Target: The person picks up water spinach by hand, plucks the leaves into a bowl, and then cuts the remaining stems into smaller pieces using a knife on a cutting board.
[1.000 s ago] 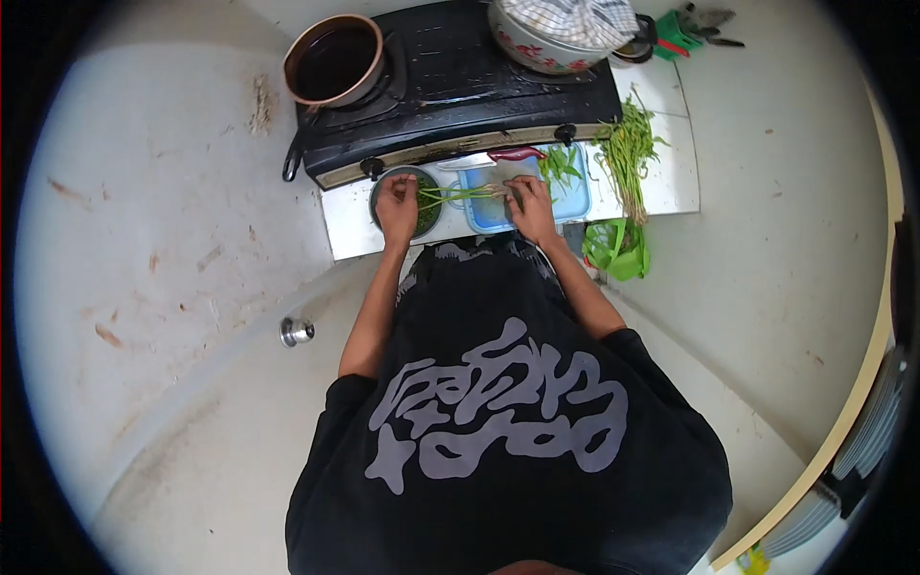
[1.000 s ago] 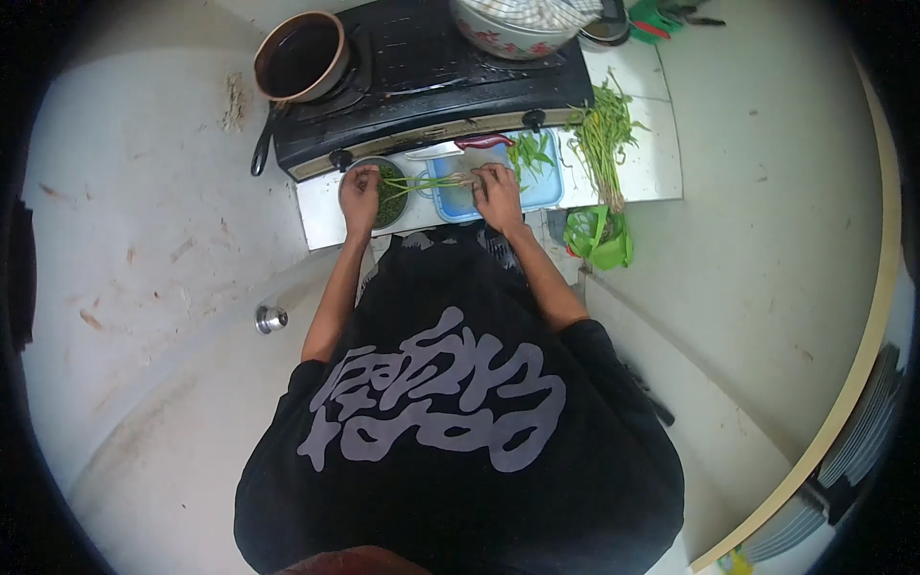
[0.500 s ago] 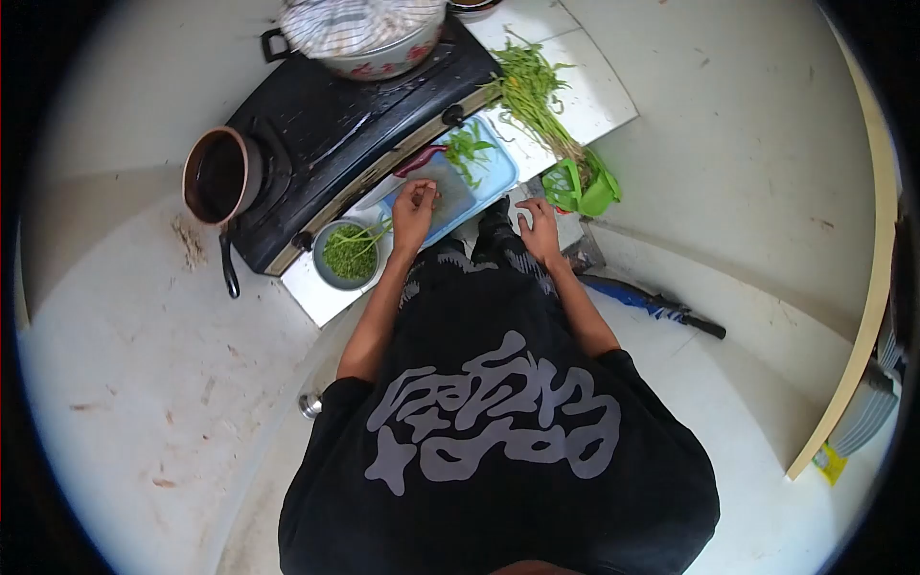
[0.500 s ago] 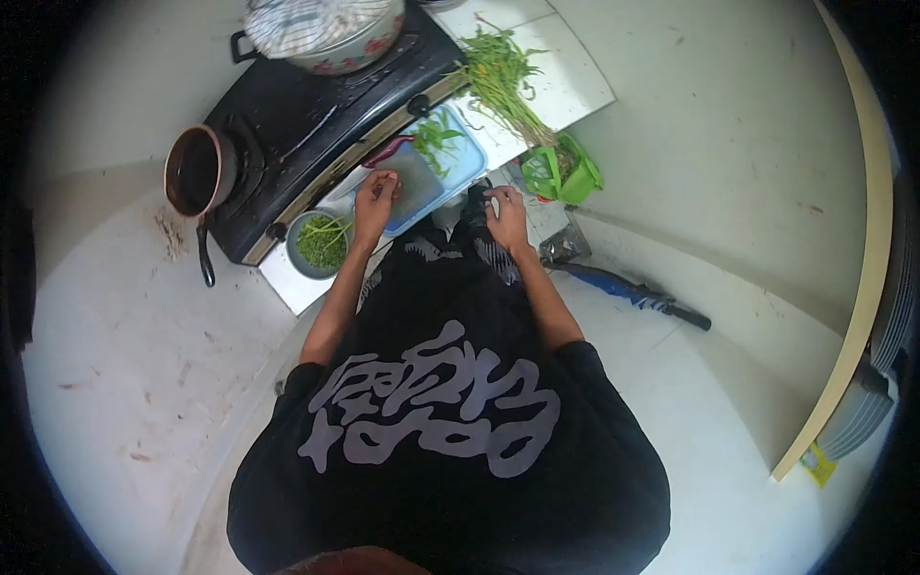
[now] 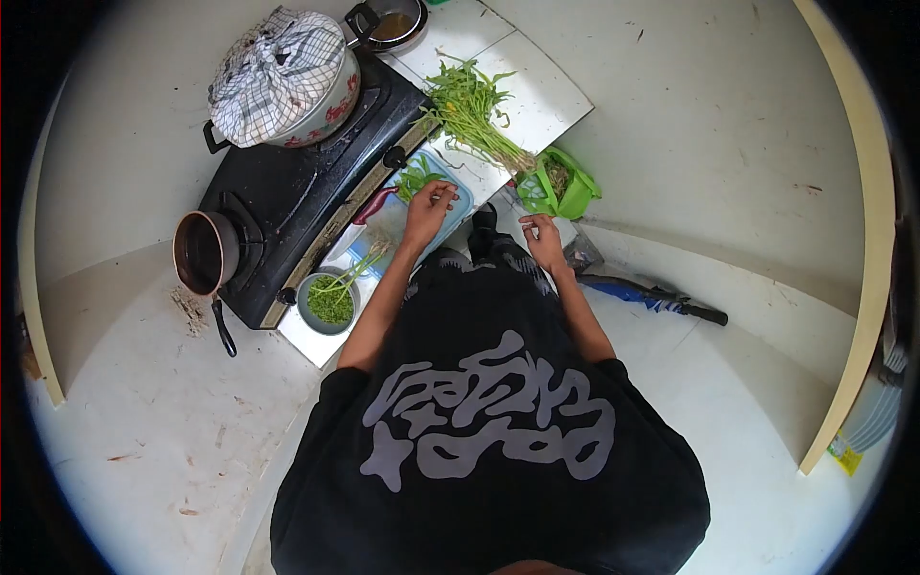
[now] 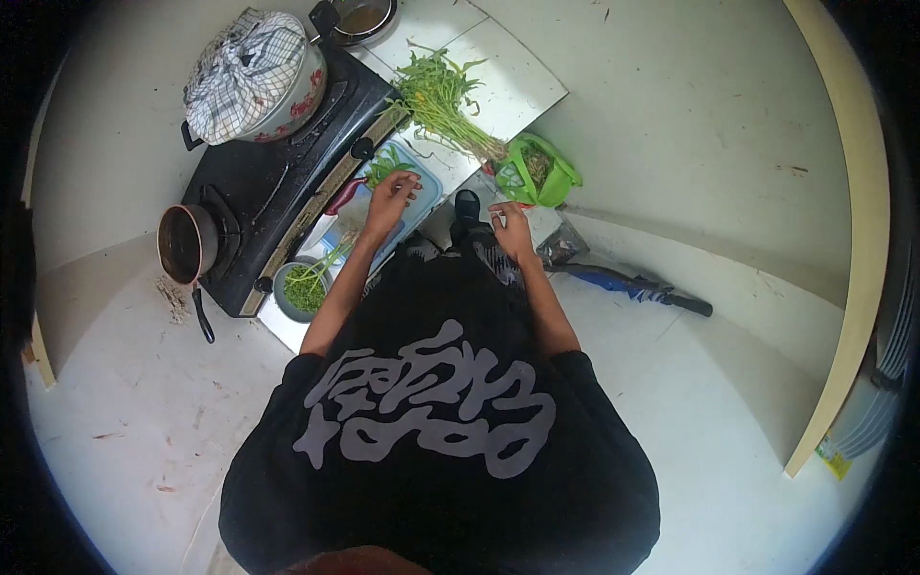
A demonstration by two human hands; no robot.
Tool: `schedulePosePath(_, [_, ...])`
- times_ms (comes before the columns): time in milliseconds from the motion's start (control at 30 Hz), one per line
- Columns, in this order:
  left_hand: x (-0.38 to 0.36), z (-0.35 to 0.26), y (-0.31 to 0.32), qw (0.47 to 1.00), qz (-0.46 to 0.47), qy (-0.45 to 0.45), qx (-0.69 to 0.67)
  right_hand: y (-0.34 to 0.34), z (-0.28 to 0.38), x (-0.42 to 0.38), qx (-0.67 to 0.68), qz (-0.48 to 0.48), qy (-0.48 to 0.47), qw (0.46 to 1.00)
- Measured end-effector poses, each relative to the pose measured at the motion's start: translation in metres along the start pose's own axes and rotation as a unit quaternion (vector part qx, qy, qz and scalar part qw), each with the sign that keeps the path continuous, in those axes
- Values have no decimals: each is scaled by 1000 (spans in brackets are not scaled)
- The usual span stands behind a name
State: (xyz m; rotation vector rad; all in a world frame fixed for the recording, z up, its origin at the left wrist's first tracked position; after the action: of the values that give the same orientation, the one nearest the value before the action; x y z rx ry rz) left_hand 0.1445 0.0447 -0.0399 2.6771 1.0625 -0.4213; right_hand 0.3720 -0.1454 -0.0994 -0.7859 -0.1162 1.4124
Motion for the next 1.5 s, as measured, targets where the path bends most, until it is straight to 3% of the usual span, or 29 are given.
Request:
schedulePosePath(267, [29,5,8,999,16,-49,8,-36,5,49,60,60,-21,996])
schedulePosePath(533, [67,18,7,996,-47,-66,-27,-77,21,109,71,74,-69,992])
schedulePosePath(867, [132,19,8,972,-204,-20,-119,-79,86,202,-125,62,-223,965])
schedulePosePath(1000, [154,22,12,949,-228,5,-216,-56,87,214,-182,70,-178,964])
schedulePosePath(1200, [167,13,16,956,-226,44,-184,-54,83,219,-152,100,-182,966])
schedulePosePath(1300, [171,4,20,970,-217,51,-97,-55,78,223,-118,90,-187,971])
schedulePosePath(1500, [177,12,26,990,-122,60,-37,-55,67,230,-22,49,-157,986])
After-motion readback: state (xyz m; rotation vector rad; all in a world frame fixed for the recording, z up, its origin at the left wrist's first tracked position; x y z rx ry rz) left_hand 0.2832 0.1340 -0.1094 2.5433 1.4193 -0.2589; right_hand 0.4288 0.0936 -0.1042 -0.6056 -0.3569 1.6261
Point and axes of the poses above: each hand's wrist, its own x-axis towards the middle knuckle, its own y-axis out of the palm, z = x × y, the point moved 4 cm from there along x, towards the middle knuckle, and after that the axes turned 15 degrees about z, right-handed, at the moved point
